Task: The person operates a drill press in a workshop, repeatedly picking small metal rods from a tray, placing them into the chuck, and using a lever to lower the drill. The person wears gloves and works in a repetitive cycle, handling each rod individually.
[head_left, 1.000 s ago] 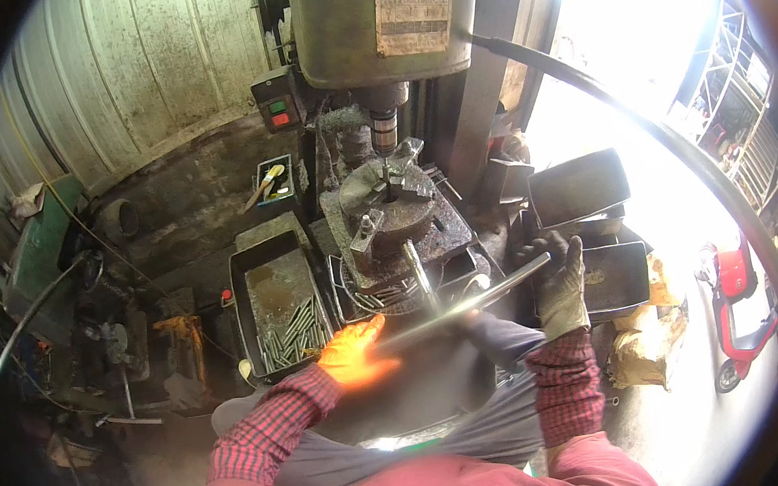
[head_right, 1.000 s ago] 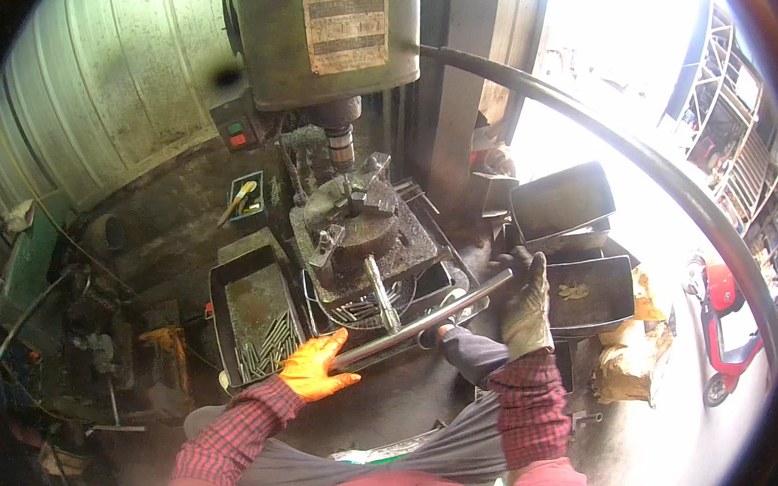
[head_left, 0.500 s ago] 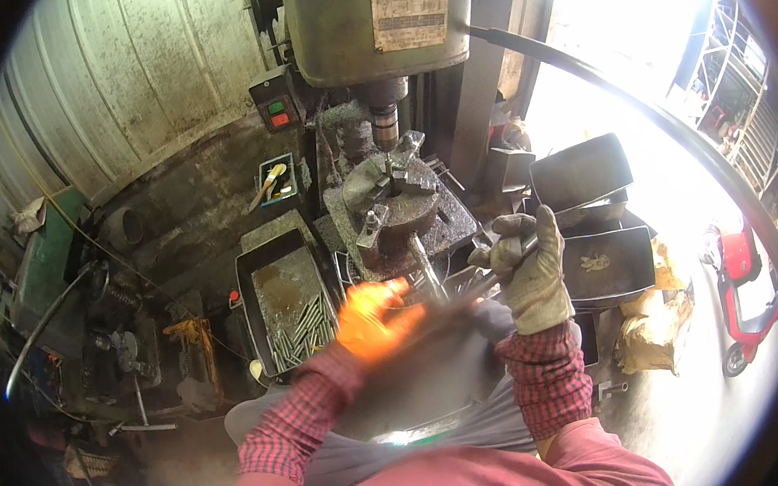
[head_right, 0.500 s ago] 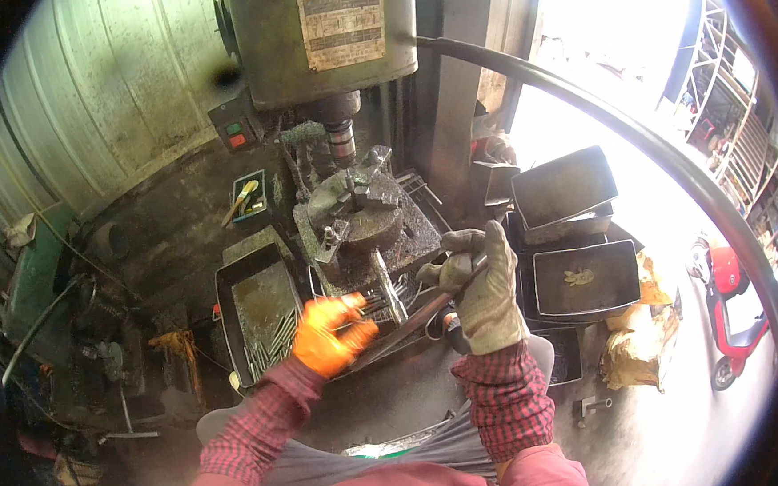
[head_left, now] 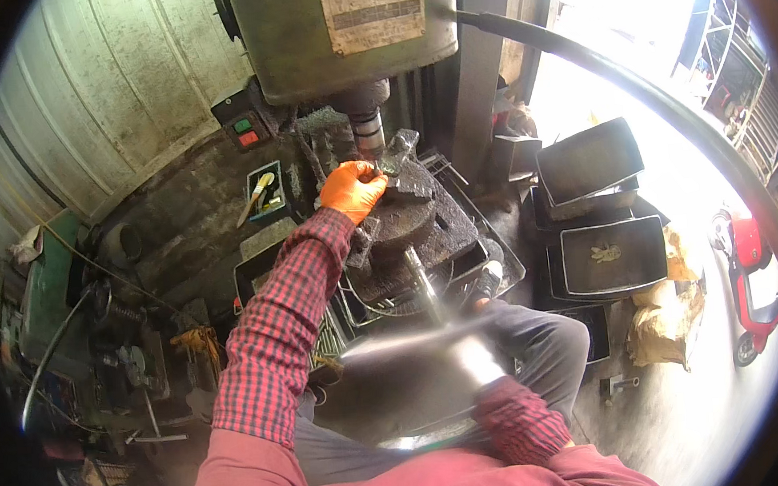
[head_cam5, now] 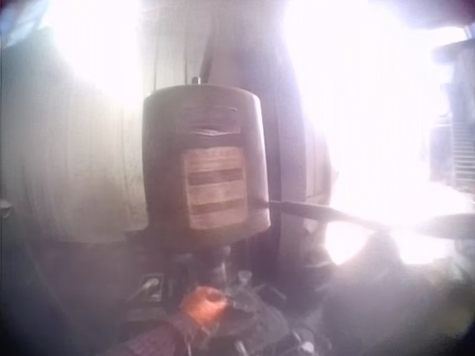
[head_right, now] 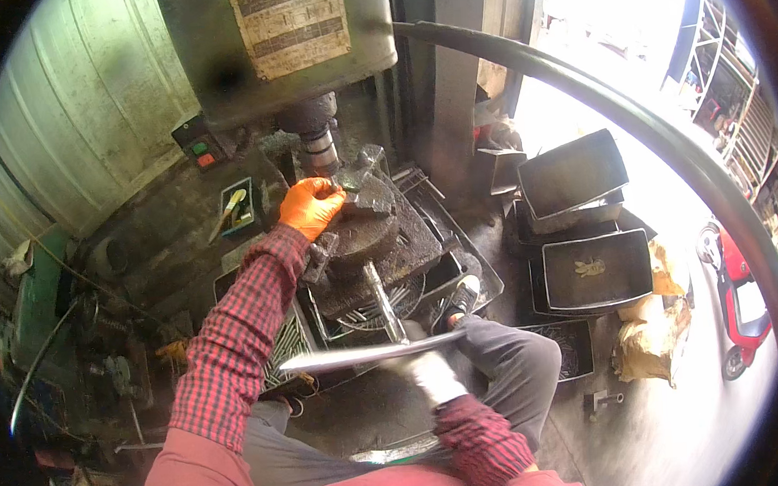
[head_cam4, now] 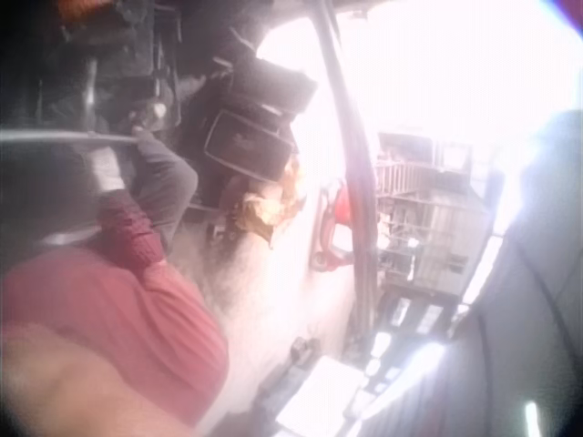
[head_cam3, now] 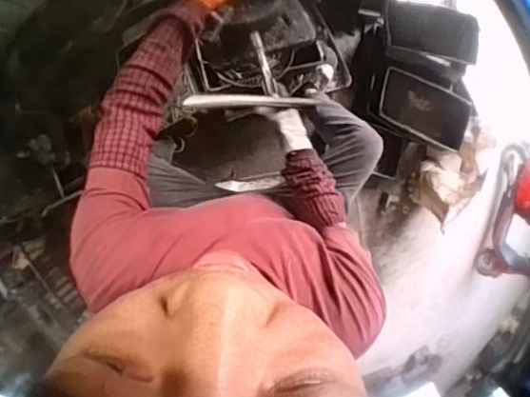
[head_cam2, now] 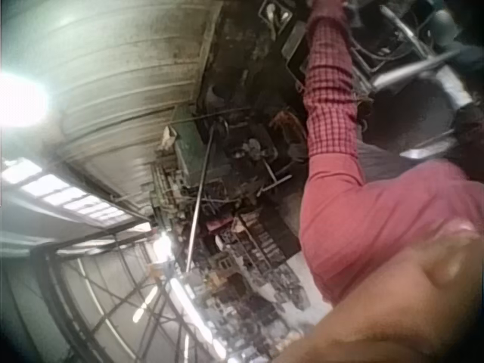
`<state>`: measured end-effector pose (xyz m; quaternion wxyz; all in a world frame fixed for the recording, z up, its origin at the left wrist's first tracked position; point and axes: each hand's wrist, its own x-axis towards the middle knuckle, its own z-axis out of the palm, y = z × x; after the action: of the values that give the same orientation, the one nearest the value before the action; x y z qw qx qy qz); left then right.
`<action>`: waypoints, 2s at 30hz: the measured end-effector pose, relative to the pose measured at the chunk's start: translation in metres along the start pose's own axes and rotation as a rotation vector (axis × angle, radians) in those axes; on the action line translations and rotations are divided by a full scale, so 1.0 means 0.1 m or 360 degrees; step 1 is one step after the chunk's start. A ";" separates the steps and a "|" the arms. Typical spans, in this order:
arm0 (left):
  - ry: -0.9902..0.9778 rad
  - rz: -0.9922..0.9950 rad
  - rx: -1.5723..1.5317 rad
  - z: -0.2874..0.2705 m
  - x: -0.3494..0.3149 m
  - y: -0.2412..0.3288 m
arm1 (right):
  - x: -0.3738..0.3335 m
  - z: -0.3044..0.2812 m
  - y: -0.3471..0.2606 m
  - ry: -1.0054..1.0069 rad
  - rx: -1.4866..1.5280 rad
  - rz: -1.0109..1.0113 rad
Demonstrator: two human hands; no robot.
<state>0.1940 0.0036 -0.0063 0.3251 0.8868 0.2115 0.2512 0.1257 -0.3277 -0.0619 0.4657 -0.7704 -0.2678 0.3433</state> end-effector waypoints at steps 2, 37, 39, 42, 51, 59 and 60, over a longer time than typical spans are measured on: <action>-0.0011 0.0021 -0.0027 -0.02 -0.01 0.03 | -0.09 -0.42 -0.07 0.0299 0.0549 0.0026; 0.0206 -0.0243 -0.1523 -0.19 0.09 -0.24 | -1.28 -1.00 0.07 -0.0014 0.0042 -0.0377; 0.0239 -0.0237 -0.1514 -0.15 0.09 -0.24 | -1.28 -1.01 0.13 -0.0020 -0.0030 -0.0417; 0.0168 -0.0351 -0.1693 -0.06 0.05 -0.24 | -1.29 -1.01 0.22 -0.0042 0.0024 -0.0362; -0.0058 -0.0175 -0.0488 0.02 -0.03 -0.13 | -0.97 -0.83 -0.50 0.0196 -0.0279 -0.1030; -0.0134 -0.0162 -0.0485 -0.03 0.01 -0.08 | -0.22 -0.49 -0.29 0.1027 -0.1667 -0.1134; -0.0150 -0.0173 -0.0494 -0.03 0.01 -0.07 | -0.13 -0.39 -0.20 0.1165 -0.1621 -0.1064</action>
<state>0.1912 0.0105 -0.0088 0.4808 0.8240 0.2024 0.2211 0.1460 -0.3498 -0.0277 0.1881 -0.8348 -0.4434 -0.2668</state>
